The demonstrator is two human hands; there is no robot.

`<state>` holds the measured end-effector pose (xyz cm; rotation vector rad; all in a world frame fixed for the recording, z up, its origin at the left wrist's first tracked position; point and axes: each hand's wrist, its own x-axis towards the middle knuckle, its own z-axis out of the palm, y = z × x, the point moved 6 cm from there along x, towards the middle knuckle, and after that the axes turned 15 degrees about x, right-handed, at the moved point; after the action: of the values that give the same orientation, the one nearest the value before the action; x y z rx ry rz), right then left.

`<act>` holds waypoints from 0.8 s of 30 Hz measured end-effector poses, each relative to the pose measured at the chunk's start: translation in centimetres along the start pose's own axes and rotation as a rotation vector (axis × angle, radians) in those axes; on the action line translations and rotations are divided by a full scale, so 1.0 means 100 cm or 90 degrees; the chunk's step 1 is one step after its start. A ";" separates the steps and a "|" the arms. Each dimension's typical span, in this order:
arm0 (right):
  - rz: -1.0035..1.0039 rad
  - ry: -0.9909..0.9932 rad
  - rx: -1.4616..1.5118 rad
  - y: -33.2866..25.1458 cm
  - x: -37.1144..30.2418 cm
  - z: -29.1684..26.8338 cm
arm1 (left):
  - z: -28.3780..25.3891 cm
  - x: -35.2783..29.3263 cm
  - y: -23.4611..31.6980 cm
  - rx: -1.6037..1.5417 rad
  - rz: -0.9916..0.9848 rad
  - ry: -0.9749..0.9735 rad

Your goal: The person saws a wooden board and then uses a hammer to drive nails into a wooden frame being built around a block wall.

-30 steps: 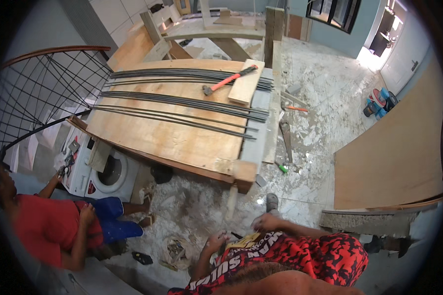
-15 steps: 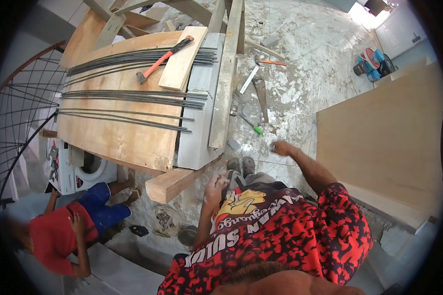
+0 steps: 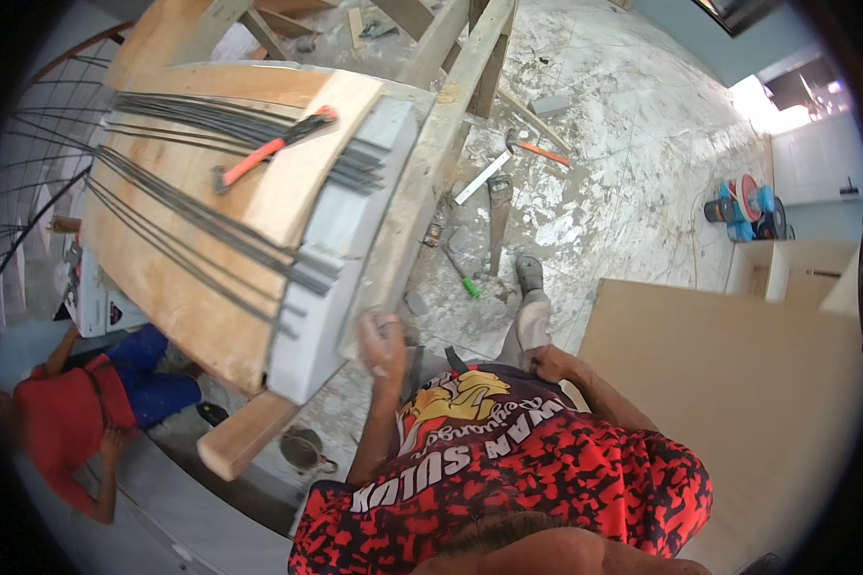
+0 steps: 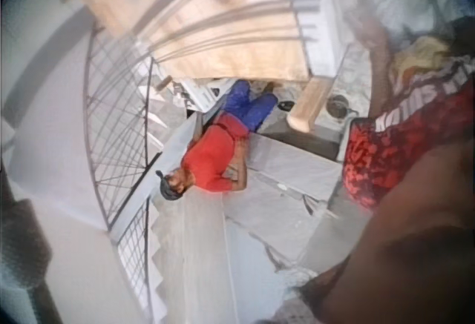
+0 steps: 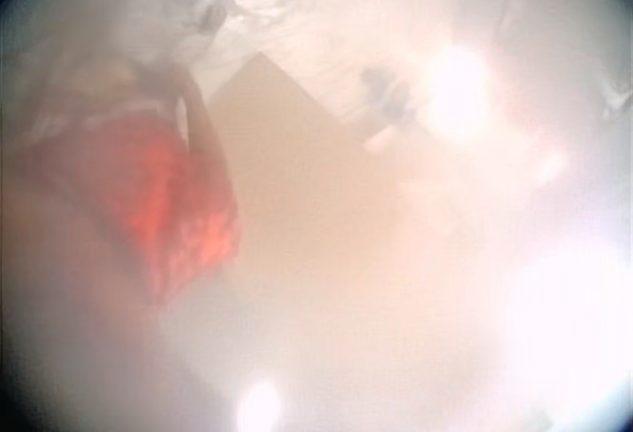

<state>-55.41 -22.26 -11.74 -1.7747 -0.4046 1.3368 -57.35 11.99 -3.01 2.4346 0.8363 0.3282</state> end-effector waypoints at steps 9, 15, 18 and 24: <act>0.123 -0.320 0.095 0.253 0.194 -0.246 | 0.050 0.001 0.010 0.565 -0.084 0.336; -0.076 0.449 -0.196 0.375 0.434 -0.521 | 0.056 -0.015 0.011 0.789 -0.061 0.530; -0.118 0.587 -0.350 0.461 0.521 -0.626 | 0.066 -0.010 -0.030 0.995 0.058 0.584; 0.084 0.545 -0.564 0.475 0.608 -0.632 | 0.060 -0.003 0.000 0.741 -0.010 0.706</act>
<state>13.39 -35.47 -82.72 -2.9245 -0.4127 0.3276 -55.31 9.34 -7.97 3.1697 1.8863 1.6607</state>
